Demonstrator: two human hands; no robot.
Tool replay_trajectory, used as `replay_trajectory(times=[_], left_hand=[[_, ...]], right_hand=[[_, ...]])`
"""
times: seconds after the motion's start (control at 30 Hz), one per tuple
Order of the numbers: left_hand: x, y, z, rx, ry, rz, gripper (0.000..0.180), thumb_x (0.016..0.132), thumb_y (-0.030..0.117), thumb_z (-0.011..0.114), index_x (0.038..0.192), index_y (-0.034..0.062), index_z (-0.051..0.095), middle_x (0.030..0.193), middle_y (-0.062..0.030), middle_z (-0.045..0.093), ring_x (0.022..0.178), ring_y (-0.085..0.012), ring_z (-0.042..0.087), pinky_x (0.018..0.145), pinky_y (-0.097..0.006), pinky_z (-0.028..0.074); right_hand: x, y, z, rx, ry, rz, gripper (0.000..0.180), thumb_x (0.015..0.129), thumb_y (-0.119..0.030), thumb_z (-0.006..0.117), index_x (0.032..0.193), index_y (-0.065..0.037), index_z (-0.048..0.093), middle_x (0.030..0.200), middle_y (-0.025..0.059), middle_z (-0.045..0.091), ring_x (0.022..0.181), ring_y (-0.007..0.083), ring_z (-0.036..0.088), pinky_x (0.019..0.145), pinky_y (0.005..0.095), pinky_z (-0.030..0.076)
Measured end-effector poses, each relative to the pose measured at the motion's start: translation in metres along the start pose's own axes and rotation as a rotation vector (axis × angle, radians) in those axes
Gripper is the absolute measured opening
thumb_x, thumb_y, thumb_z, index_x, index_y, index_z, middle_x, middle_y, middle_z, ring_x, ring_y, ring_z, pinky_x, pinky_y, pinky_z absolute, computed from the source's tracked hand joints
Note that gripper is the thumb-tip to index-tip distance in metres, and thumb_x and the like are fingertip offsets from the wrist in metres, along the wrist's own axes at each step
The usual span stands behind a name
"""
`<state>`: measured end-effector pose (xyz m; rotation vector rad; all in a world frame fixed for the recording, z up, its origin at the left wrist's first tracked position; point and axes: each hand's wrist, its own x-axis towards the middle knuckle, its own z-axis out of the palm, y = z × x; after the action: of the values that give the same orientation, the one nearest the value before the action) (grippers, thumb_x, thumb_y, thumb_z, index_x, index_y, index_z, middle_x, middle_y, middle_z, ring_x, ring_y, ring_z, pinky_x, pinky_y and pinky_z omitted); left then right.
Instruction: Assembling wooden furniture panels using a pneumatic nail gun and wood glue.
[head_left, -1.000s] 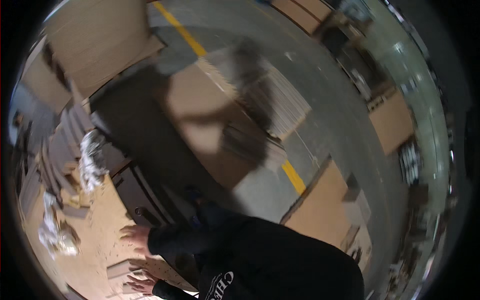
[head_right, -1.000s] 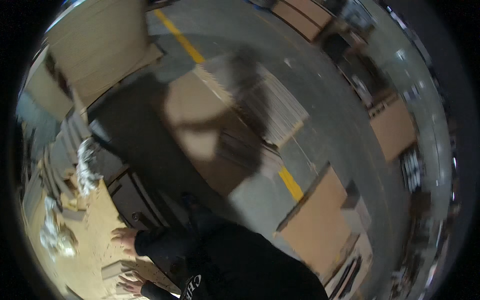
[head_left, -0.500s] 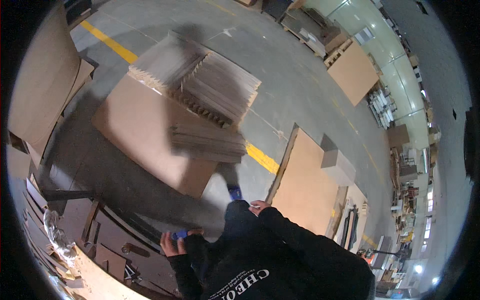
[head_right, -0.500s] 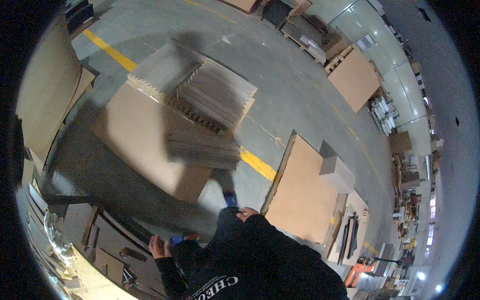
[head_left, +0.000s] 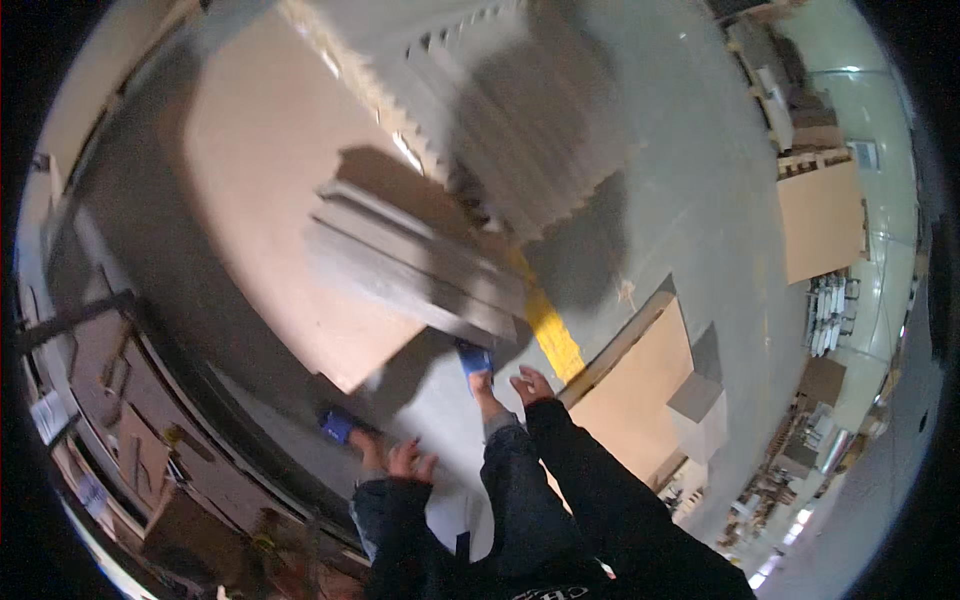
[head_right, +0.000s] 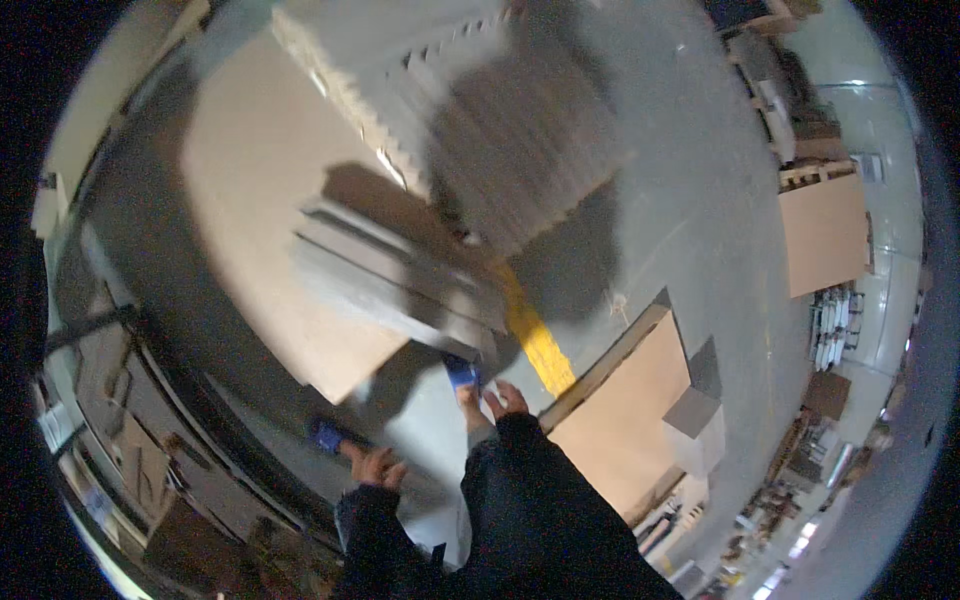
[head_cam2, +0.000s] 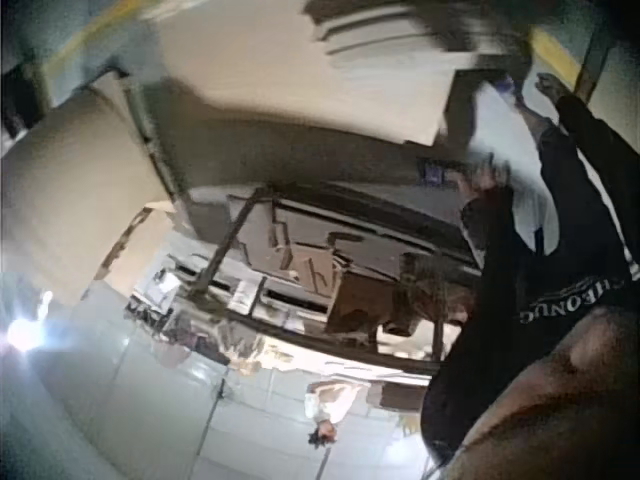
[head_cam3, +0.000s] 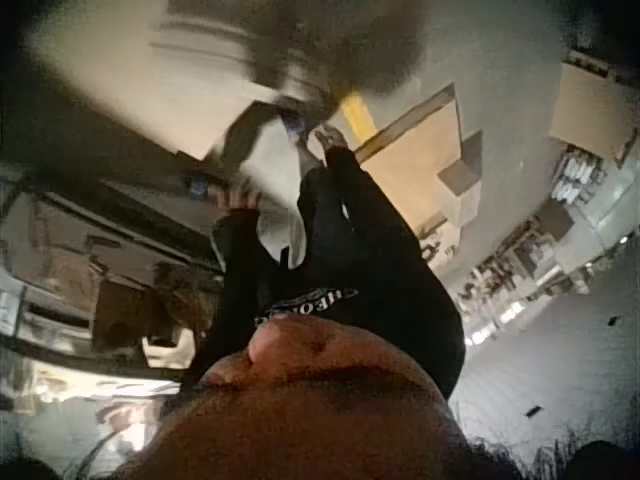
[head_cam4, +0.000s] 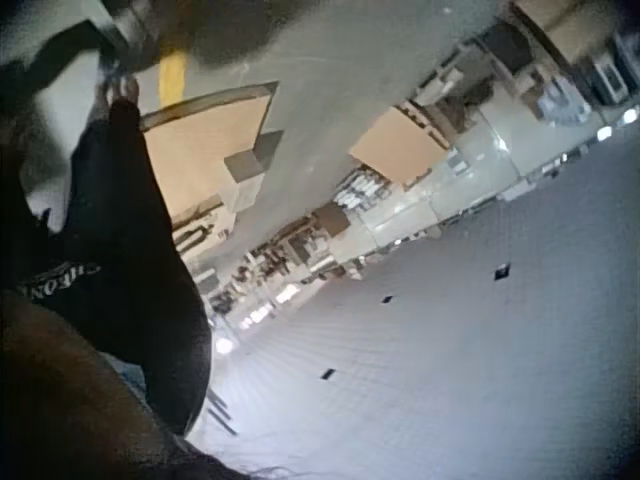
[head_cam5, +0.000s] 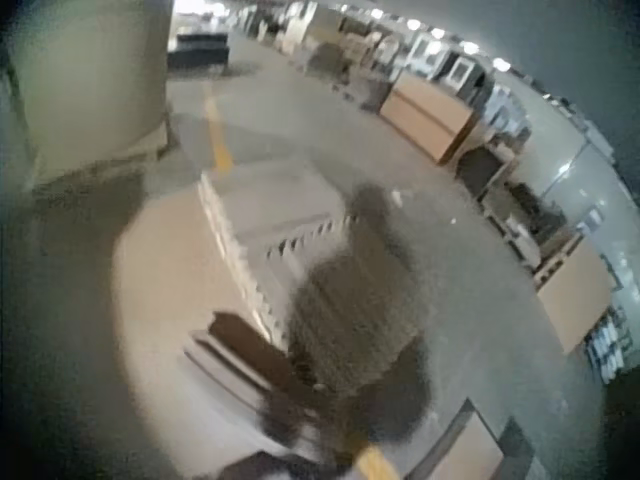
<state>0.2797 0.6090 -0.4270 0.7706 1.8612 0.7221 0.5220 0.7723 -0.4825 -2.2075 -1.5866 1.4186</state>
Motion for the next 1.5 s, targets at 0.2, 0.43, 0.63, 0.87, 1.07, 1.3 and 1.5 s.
replay_trajectory(times=[0.2, 0.43, 0.63, 0.87, 1.07, 1.3, 1.5], left_hand=[[0.139, -0.044, 0.152, -0.324, -0.011, -0.070, 0.056, 0.073, 0.010, 0.062, 0.121, 0.0048, 0.035, 0.115, -0.0146, 0.044, 0.100, -0.0225, 0.048, 0.075, -0.030, 0.046], [0.249, -0.060, 0.249, -0.954, 0.163, -0.486, 0.063, 0.069, 0.021, 0.068, 0.119, 0.0221, 0.029, 0.108, -0.0027, 0.046, 0.092, -0.0171, 0.048, 0.068, -0.036, 0.044], [0.246, -0.012, 0.224, -1.085, 0.184, -0.468, 0.082, 0.063, 0.028, 0.073, 0.124, 0.0120, 0.021, 0.115, -0.0109, 0.038, 0.105, -0.0231, 0.038, 0.087, -0.040, 0.033], [0.242, -0.009, 0.233, -1.040, 0.250, -0.297, 0.069, 0.068, 0.024, 0.069, 0.122, 0.0092, 0.029, 0.117, -0.0101, 0.041, 0.103, -0.0246, 0.042, 0.089, -0.038, 0.034], [0.246, -0.026, 0.215, -1.222, 0.469, -0.861, 0.061, 0.076, 0.046, 0.052, 0.125, 0.0166, 0.031, 0.123, -0.0085, 0.038, 0.109, -0.0301, 0.039, 0.088, -0.046, 0.032], [0.216, -0.103, 0.251, -1.016, 0.317, -0.697, 0.059, 0.076, 0.038, 0.056, 0.124, 0.0126, 0.031, 0.118, -0.0109, 0.040, 0.106, -0.0266, 0.041, 0.080, -0.044, 0.037], [0.242, -0.113, 0.255, -1.370, 0.084, -0.731, 0.036, 0.079, 0.020, 0.053, 0.111, 0.0080, 0.041, 0.099, -0.0085, 0.052, 0.091, -0.0229, 0.052, 0.077, -0.044, 0.041]], right_hand=[[0.126, 0.032, 0.038, 0.426, 0.242, 0.059, 0.066, 0.075, -0.031, 0.062, 0.125, 0.000, 0.031, 0.120, 0.0144, 0.040, 0.108, 0.0232, 0.041, 0.093, 0.0342, 0.032], [0.189, 0.030, 0.024, 0.617, 0.185, 0.112, 0.074, 0.077, -0.031, 0.059, 0.130, 0.000, 0.018, 0.123, 0.0156, 0.033, 0.112, 0.0228, 0.035, 0.095, 0.0324, 0.028], [0.183, 0.016, 0.031, 0.699, 0.166, 0.214, 0.074, 0.076, -0.037, 0.057, 0.130, -0.006, 0.019, 0.127, 0.0127, 0.030, 0.116, 0.0247, 0.030, 0.097, 0.0352, 0.025], [0.189, 0.037, 0.028, 0.810, 0.085, 0.173, 0.072, 0.079, -0.051, 0.045, 0.131, -0.007, 0.022, 0.131, 0.0116, 0.028, 0.119, 0.0253, 0.027, 0.098, 0.0378, 0.022], [0.162, 0.042, 0.024, 1.163, 0.104, 0.387, 0.079, 0.076, -0.064, 0.033, 0.129, -0.007, 0.024, 0.134, 0.0132, 0.024, 0.119, 0.0286, 0.029, 0.097, 0.0391, 0.024], [0.172, 0.077, 0.051, 1.213, 0.090, 0.494, 0.079, 0.075, -0.063, 0.039, 0.127, -0.005, 0.028, 0.130, 0.0144, 0.030, 0.115, 0.0305, 0.035, 0.095, 0.0414, 0.028], [0.185, 0.094, 0.069, 1.200, 0.001, 0.470, 0.077, 0.076, -0.062, 0.039, 0.127, -0.005, 0.028, 0.129, 0.0142, 0.031, 0.115, 0.0301, 0.035, 0.095, 0.0410, 0.029]])
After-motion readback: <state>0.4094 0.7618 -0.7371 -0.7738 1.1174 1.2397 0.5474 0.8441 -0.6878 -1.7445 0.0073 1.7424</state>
